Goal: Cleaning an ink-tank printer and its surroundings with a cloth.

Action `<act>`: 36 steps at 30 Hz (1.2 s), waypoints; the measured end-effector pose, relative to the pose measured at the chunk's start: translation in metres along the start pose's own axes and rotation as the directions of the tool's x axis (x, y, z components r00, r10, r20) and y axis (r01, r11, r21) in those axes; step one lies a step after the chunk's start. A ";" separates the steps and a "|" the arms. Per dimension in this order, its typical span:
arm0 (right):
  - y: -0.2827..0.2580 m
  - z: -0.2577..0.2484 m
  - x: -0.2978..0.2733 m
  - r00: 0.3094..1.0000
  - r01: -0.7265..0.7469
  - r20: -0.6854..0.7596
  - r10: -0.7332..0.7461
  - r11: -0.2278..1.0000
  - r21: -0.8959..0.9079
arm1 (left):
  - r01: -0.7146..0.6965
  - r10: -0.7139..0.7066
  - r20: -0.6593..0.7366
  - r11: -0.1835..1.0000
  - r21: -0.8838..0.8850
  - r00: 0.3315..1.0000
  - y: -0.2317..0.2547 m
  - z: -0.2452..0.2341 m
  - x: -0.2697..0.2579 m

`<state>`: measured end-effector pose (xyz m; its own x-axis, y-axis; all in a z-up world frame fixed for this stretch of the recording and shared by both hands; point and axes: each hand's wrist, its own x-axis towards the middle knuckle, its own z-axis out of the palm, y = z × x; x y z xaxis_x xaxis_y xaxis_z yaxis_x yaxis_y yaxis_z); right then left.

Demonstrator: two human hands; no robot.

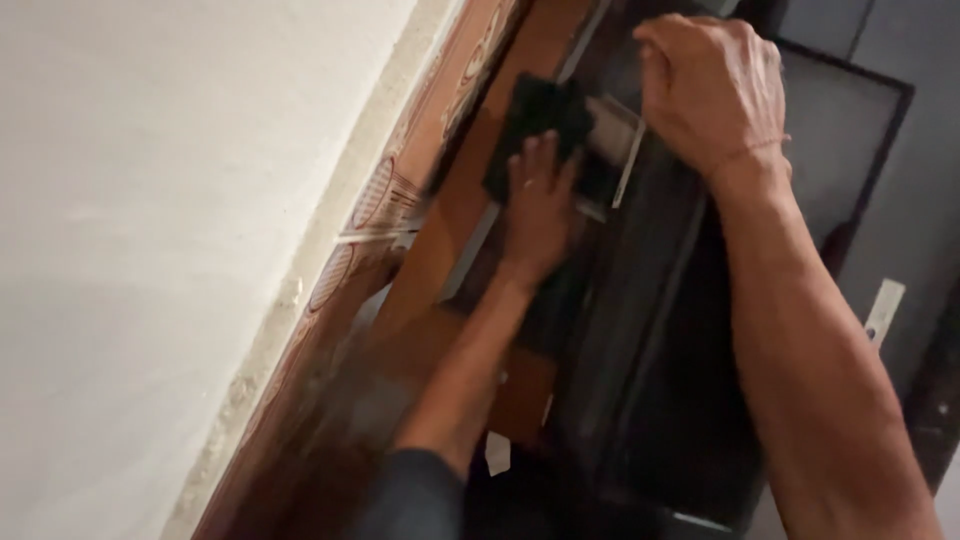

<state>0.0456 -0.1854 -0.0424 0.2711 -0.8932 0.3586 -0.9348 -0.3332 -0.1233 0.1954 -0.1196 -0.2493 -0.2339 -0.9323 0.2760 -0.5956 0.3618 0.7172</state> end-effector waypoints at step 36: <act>-0.074 -0.025 -0.072 0.978 -0.184 0.145 0.148 0.941 0.283 | -0.162 0.137 0.168 0.976 0.148 0.976 0.039 -0.020 -0.115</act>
<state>0.0897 -0.0884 -0.0360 0.1603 -0.9668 0.1989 -0.8646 -0.2348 -0.4443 0.2145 0.0015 -0.2400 -0.4388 -0.8600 0.2604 -0.6570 0.5048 0.5599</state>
